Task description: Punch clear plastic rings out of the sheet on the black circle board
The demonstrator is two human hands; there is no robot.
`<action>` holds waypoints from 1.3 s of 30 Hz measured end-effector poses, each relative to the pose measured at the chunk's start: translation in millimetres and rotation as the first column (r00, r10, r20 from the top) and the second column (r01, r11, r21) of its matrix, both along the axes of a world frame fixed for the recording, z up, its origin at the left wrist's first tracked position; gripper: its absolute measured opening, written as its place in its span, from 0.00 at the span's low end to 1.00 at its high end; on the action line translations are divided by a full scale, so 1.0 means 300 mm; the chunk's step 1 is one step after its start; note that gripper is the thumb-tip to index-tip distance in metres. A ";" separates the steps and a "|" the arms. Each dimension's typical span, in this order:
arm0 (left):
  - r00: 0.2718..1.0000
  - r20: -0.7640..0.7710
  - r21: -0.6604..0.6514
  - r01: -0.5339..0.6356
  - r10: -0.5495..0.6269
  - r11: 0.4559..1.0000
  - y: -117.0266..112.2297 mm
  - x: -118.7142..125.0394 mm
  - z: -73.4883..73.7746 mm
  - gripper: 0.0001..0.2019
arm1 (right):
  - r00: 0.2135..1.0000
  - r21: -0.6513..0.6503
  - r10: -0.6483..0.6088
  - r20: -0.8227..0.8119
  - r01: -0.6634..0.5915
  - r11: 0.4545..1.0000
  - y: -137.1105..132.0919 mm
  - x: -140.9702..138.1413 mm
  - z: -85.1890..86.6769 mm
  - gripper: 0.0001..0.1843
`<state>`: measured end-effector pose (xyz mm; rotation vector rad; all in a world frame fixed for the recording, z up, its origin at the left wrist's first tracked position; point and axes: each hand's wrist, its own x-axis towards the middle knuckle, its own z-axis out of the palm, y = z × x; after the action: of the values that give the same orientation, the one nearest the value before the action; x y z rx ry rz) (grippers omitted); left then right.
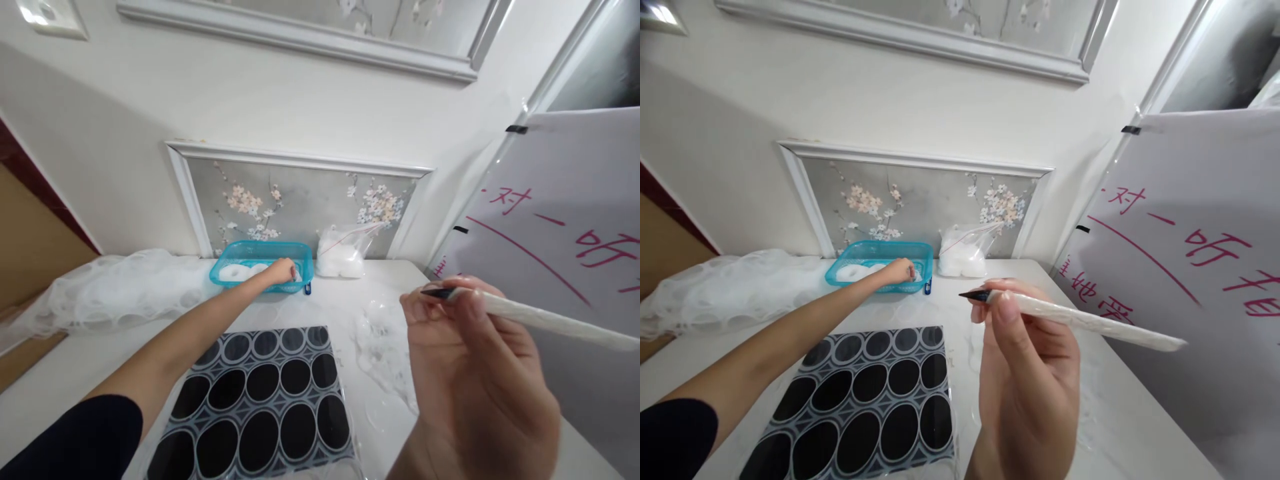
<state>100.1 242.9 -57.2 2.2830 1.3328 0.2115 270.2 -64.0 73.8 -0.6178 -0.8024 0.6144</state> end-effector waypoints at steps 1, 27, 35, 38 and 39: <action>1.000 -0.019 -0.011 -0.002 0.002 1.000 -0.003 0.001 0.003 0.17 | 1.000 0.006 -0.004 0.006 0.004 1.000 -0.001 -0.003 -0.001 0.11; 0.353 -0.004 0.334 0.882 -0.935 0.332 -0.827 0.114 -0.132 0.21 | 0.990 0.156 -0.138 0.032 0.131 0.979 -0.047 0.022 -0.004 0.04; 0.532 -0.265 0.064 0.842 -0.804 0.536 -0.843 0.125 -0.090 0.09 | 0.974 0.150 -0.222 0.048 0.213 0.966 -0.122 0.029 0.017 0.04; 0.629 -0.160 0.016 0.773 -0.761 0.635 -0.807 0.052 -0.036 0.06 | 0.969 0.050 -0.207 0.134 0.202 0.978 -0.177 -0.021 -0.065 0.03; 0.656 -0.109 0.029 0.753 -0.747 0.657 -0.797 0.022 -0.011 0.05 | 0.967 -0.013 -0.191 0.167 0.195 0.981 -0.197 -0.052 -0.119 0.03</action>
<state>106.8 3.8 -60.5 2.7175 0.2980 -0.1359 254.6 -123.2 38.2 -0.7710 -0.8765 0.4008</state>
